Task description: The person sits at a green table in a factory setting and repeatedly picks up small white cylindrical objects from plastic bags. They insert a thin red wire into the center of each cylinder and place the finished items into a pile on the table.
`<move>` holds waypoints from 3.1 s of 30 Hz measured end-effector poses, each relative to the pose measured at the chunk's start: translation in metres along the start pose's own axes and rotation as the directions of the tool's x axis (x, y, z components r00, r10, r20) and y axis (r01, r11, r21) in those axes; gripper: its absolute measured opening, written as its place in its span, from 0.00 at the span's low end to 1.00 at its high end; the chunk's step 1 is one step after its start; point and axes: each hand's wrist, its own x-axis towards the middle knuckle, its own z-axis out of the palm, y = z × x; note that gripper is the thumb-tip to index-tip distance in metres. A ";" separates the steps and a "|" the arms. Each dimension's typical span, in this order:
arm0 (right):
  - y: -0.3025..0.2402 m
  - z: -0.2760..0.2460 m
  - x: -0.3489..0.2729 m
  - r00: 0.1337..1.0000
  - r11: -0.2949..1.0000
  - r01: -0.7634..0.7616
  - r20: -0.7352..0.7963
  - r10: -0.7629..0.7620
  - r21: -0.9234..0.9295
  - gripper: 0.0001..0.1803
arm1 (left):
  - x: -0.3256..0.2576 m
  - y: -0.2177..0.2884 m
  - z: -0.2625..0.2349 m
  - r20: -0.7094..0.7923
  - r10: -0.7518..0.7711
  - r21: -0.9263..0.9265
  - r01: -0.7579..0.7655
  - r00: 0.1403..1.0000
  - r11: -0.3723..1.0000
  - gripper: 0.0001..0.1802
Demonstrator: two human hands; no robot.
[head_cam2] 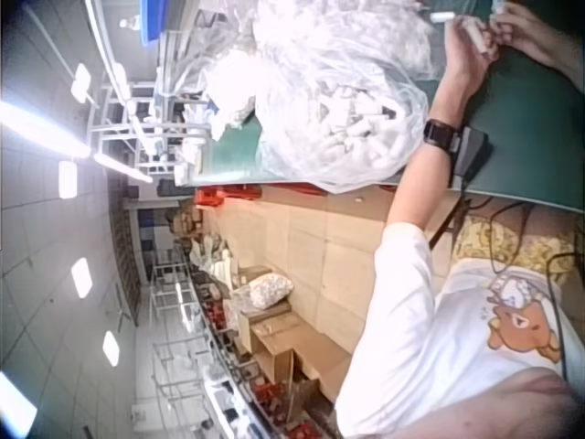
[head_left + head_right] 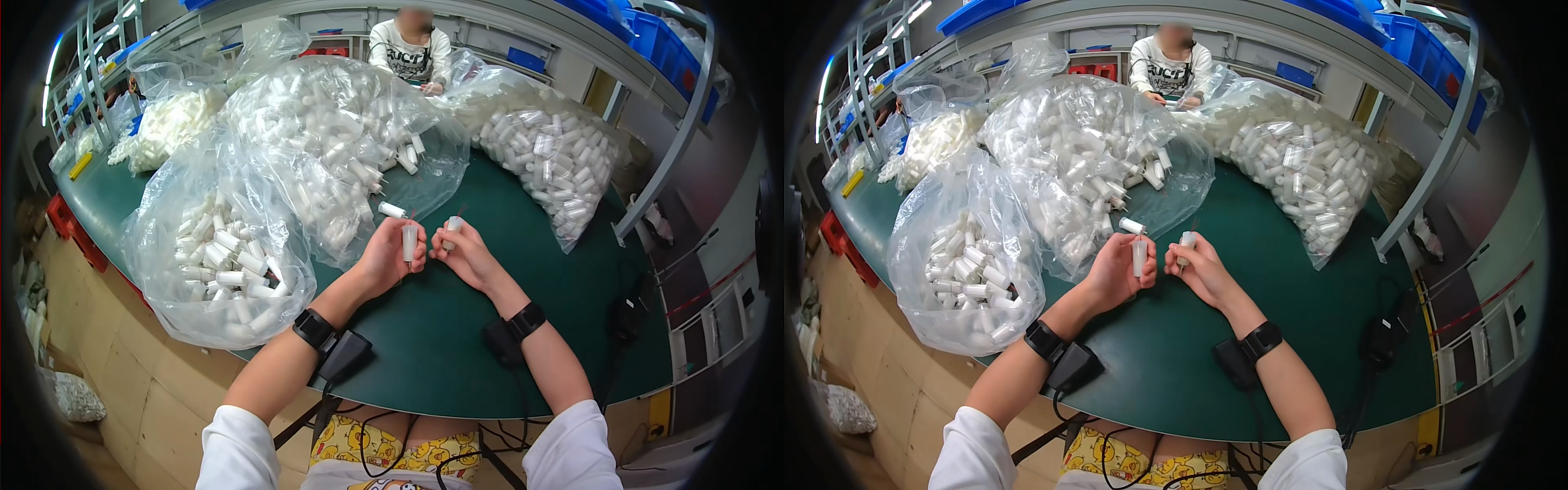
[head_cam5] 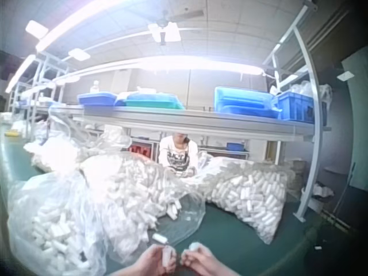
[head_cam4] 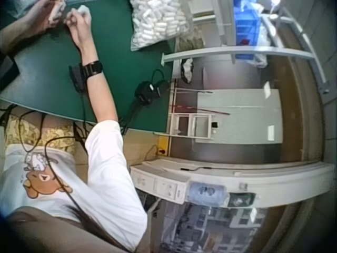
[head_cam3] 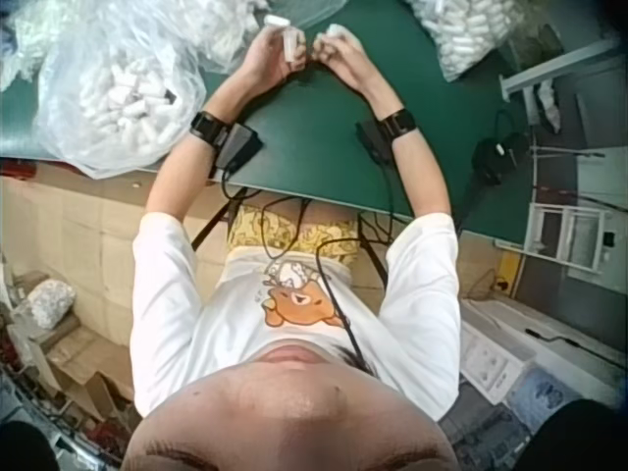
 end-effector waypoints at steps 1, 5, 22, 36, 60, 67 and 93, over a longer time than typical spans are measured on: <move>0.000 -0.001 0.000 1.000 1.000 -0.008 0.022 0.007 0.021 0.08 | 0.000 0.000 0.000 -0.014 -0.022 0.013 0.023 1.000 1.000 0.16; -0.004 0.006 -0.002 0.999 0.998 -0.052 0.010 0.052 0.017 0.10 | -0.002 0.000 0.005 -0.102 -0.053 0.086 0.062 0.993 0.994 0.14; -0.008 0.001 -0.003 0.994 0.992 -0.113 0.007 0.113 0.054 0.18 | -0.006 0.000 0.011 -0.003 -0.070 0.289 0.068 0.998 0.955 0.12; -0.005 -0.001 -0.001 0.986 0.986 -0.159 -0.031 0.161 0.058 0.23 | -0.010 0.001 0.019 -0.043 -0.098 0.302 0.106 0.994 0.947 0.16; -0.011 0.037 -0.014 0.999 0.962 0.015 0.043 -0.003 -0.274 0.24 | 0.010 -0.015 0.018 -0.255 0.187 0.211 -0.134 0.949 0.968 0.31; -0.028 0.077 -0.025 0.991 0.960 0.093 -0.071 -0.115 -0.264 0.15 | -0.036 0.006 0.060 -0.129 0.336 0.269 -0.293 0.933 0.918 0.37; 0.042 0.265 -0.057 0.583 0.203 0.651 0.654 0.482 -0.731 0.16 | -0.561 0.090 -0.203 -0.913 0.373 0.389 0.077 0.168 0.918 0.13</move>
